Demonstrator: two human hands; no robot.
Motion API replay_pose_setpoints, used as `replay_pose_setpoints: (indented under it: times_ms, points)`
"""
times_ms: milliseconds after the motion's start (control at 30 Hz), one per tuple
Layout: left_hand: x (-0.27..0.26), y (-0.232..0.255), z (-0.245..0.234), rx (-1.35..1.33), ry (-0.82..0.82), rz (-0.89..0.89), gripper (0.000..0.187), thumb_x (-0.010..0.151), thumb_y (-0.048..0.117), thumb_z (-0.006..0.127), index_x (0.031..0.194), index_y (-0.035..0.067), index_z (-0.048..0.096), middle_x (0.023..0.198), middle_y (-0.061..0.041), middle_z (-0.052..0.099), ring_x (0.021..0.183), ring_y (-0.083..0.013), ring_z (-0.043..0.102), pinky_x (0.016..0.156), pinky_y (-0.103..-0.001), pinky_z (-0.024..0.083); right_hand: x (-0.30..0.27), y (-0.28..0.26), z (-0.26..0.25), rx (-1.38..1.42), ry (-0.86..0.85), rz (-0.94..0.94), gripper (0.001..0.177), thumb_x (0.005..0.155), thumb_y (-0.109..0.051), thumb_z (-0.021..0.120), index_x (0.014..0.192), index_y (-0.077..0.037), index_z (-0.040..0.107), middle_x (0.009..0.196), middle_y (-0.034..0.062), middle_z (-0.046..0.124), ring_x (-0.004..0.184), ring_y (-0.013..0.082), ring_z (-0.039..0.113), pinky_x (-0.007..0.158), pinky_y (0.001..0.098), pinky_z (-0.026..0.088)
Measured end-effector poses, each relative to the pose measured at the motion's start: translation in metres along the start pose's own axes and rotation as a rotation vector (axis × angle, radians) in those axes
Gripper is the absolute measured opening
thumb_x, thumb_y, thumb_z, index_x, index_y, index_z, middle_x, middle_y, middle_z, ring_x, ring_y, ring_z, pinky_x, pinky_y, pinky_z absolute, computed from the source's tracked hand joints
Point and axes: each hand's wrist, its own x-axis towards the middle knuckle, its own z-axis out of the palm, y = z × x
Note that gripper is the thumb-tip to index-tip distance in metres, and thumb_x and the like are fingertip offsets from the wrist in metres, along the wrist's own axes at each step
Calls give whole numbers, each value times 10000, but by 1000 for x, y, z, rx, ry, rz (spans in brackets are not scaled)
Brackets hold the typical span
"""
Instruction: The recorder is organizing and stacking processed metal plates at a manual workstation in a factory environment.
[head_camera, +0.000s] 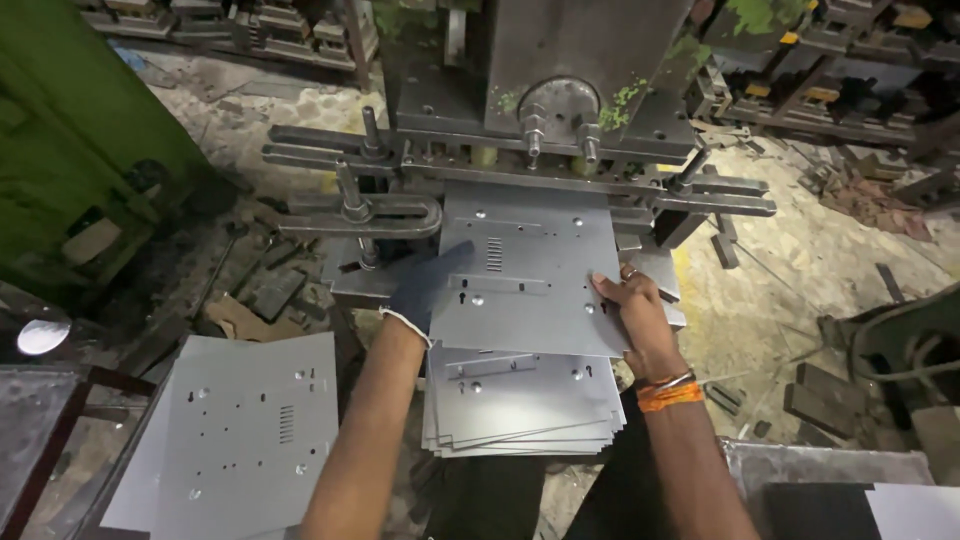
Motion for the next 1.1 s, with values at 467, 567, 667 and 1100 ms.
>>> replay_pose_setpoints:
  times_ms: [467,567,667,1100]
  points:
    - [-115,16,-18,942,346,758,229,1020,260,666,1091,43,684,962,-112,692,907,-302,649,761,-390,551,-3,-1,0,7,-74,-3,309,923,-143,684,1165,42,628,959,86,686,769,170,653,680,322,542]
    - [-133,24,-21,192,402,269,240,974,302,625,997,67,671,874,-119,734,747,-274,688,636,-397,562,-5,0,0,24,-94,-29,318,921,-151,691,1174,32,630,979,69,683,805,155,655,710,304,538]
    - [-147,12,-50,-367,376,23,242,975,322,620,975,87,681,843,-126,744,641,-249,700,540,-399,571,-11,2,-3,19,-103,-42,331,919,-159,685,1198,14,638,1019,57,693,851,146,654,752,295,534]
    - [-330,13,-215,1350,1380,245,344,962,356,655,1112,56,733,1040,-205,743,949,-431,688,825,-548,534,-80,35,35,-565,78,-702,329,973,35,651,1283,-74,642,1089,55,701,859,120,656,735,273,548]
